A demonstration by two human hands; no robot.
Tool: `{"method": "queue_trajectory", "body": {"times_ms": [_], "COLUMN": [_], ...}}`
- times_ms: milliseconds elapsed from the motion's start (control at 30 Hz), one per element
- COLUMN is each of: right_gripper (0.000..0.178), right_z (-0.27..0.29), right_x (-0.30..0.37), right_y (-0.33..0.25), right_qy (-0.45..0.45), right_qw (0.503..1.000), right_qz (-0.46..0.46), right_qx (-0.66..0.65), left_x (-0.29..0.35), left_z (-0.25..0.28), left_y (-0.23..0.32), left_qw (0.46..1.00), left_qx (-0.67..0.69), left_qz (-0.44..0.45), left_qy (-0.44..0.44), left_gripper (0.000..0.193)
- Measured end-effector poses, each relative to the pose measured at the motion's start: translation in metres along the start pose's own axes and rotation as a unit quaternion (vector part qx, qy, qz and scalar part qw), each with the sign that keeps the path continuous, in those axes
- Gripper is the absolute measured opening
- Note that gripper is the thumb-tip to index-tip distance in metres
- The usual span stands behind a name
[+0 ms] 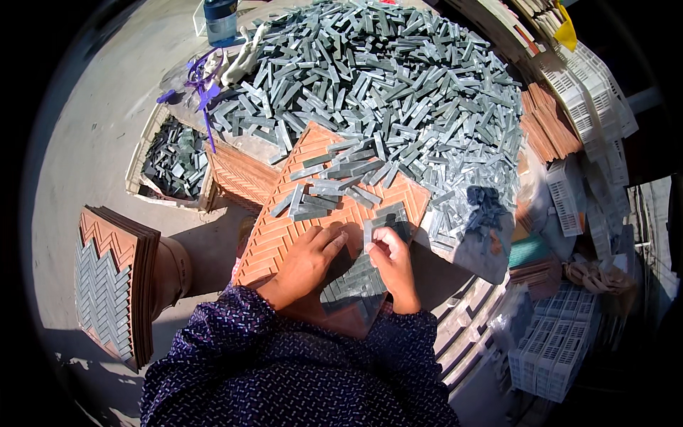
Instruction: The person sits on the ground and arranges small grey rectangular tiles onto a larger orange board, creating a herringbone pattern. They pick tiles from a large pile and place them one by one into the grooves of the board.
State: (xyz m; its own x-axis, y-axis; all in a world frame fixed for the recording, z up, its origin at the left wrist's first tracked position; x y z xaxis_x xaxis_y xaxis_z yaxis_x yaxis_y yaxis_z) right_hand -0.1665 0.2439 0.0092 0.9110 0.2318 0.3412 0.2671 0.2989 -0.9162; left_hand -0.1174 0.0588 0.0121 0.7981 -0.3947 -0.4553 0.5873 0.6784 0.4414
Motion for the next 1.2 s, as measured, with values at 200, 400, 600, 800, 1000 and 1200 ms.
{"method": "queue_trajectory", "body": {"times_ms": [200, 400, 600, 800, 1000, 1200], "right_gripper": [0.024, 0.025, 0.028, 0.036, 0.033, 0.029], "right_z": [-0.012, -0.033, -0.031, -0.017, -0.027, -0.056], "right_x": [-0.002, 0.004, -0.007, -0.025, -0.022, -0.047], "right_y": [-0.001, -0.003, -0.025, -0.025, -0.026, -0.039], "right_qy": [0.087, 0.096, 0.080, -0.035, 0.020, 0.088], "right_qw": [0.988, 0.938, 0.932, 0.921, 0.928, 0.886], "right_qz": [0.068, 0.144, 0.180, 0.199, 0.207, 0.299], "right_qx": [0.112, 0.300, 0.306, 0.334, 0.309, 0.343], "left_x": [0.010, 0.039, 0.044, 0.017, 0.011, 0.009], "left_z": [-0.001, 0.017, 0.028, 0.039, 0.030, 0.029], "left_y": [0.005, -0.001, -0.009, -0.021, -0.044, -0.046], "left_qw": [1.000, 0.996, 0.993, 0.994, 0.993, 0.995], "left_qx": [0.016, 0.071, 0.078, -0.037, -0.057, -0.071], "left_qz": [-0.006, 0.052, 0.063, 0.068, 0.078, 0.050], "left_qy": [-0.019, 0.028, 0.063, 0.070, 0.069, 0.042], "left_gripper": [0.029, 0.021, 0.022, 0.026, 0.028, 0.029]}}
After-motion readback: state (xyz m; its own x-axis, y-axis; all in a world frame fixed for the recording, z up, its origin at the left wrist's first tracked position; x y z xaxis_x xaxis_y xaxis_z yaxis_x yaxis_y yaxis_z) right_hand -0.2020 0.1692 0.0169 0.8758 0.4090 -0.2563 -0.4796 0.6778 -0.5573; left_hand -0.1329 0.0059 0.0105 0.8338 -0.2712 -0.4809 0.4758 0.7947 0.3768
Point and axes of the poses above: each hand's wrist, its own x-axis away from the middle knuckle, its own z-axis out of the back of the hand, y = z × x, the point moved 2 cm from there along -x, towards the middle knuckle, and after that the axes turned 11 degrees about -z, right-handed, at the moved point
